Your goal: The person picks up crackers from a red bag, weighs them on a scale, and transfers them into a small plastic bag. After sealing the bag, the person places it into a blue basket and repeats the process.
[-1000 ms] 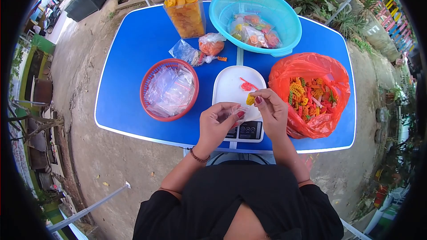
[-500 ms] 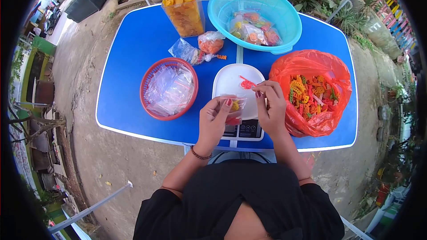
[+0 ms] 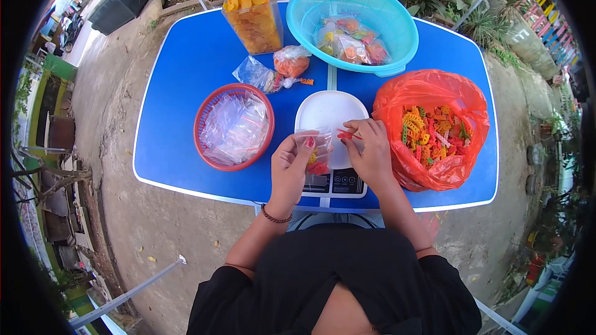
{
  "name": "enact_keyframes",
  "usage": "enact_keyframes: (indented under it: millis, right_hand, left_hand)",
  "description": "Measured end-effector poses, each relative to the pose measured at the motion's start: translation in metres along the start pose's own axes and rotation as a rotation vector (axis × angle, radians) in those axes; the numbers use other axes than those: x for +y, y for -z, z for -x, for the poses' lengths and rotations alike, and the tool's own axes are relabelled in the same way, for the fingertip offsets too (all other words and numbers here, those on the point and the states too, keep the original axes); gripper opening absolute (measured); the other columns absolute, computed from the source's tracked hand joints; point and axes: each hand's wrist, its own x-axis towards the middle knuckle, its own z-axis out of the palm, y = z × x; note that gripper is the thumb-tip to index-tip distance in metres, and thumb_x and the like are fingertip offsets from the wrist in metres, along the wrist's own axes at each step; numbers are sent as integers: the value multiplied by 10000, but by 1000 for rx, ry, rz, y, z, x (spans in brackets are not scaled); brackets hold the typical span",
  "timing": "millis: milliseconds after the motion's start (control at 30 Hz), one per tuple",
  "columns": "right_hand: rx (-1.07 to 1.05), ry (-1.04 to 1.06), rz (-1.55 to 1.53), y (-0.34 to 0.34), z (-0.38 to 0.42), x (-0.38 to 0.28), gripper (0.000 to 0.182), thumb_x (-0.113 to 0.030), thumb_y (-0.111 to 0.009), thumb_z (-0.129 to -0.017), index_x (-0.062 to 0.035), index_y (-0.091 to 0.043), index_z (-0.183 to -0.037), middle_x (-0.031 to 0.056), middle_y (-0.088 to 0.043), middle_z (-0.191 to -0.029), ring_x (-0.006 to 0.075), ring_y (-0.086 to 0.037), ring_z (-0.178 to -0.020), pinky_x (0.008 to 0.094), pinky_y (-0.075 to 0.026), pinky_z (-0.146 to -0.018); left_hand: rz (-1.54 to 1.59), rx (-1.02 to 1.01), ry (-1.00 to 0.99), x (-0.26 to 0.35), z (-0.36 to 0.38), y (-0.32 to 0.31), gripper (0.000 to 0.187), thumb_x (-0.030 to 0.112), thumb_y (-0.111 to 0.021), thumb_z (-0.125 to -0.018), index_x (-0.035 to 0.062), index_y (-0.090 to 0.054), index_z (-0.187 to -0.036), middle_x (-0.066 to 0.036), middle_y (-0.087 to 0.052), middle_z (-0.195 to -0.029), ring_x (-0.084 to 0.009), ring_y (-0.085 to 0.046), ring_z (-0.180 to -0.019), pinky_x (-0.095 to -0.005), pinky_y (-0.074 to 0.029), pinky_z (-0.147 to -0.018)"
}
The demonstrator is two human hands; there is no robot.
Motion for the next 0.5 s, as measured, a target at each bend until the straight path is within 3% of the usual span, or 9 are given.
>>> enact_keyframes:
  millis: [133,233,367,500]
  right_hand:
    - [-34,-159,-259,14,-1,-7,233,57,-684,-850,-27,-650,-1064,98,-647,-994,232,-641,-890,325,-506,-823]
    - [45,-287,-931,11,-2,-7,209,58,-667,-911,13,-606,-1106,63,-628,-982,153,-653,-924,282,-517,-842]
    - [136,-320,-1033,19,-4,-25,189,24,-676,-942,28,-589,-1109,58,-634,-1008,135,-639,-961,269,-518,-872]
    - [39,-219,-973,16,1,-19,238,17,-696,-928,15,-584,-1138,61,-656,-1013,128,-643,-947,269,-510,-872]
  left_hand:
    - [-294,35,-64,4,5,-5,237,150,-607,-1025,-35,-645,-1170,-146,-738,-1057,-191,-733,-947,-279,-624,-754]
    - [-327,16,-60,1,7,-4,202,81,-657,-983,-50,-669,-1136,-125,-748,-1026,-153,-729,-926,-249,-614,-734]
    - [-297,-13,-51,0,8,-8,233,29,-701,-940,-80,-653,-1140,-150,-741,-1015,-159,-729,-888,-258,-627,-735]
    - [-252,-41,-46,2,9,-9,257,6,-713,-921,-89,-652,-1153,-148,-743,-1004,-157,-730,-876,-260,-625,-741]
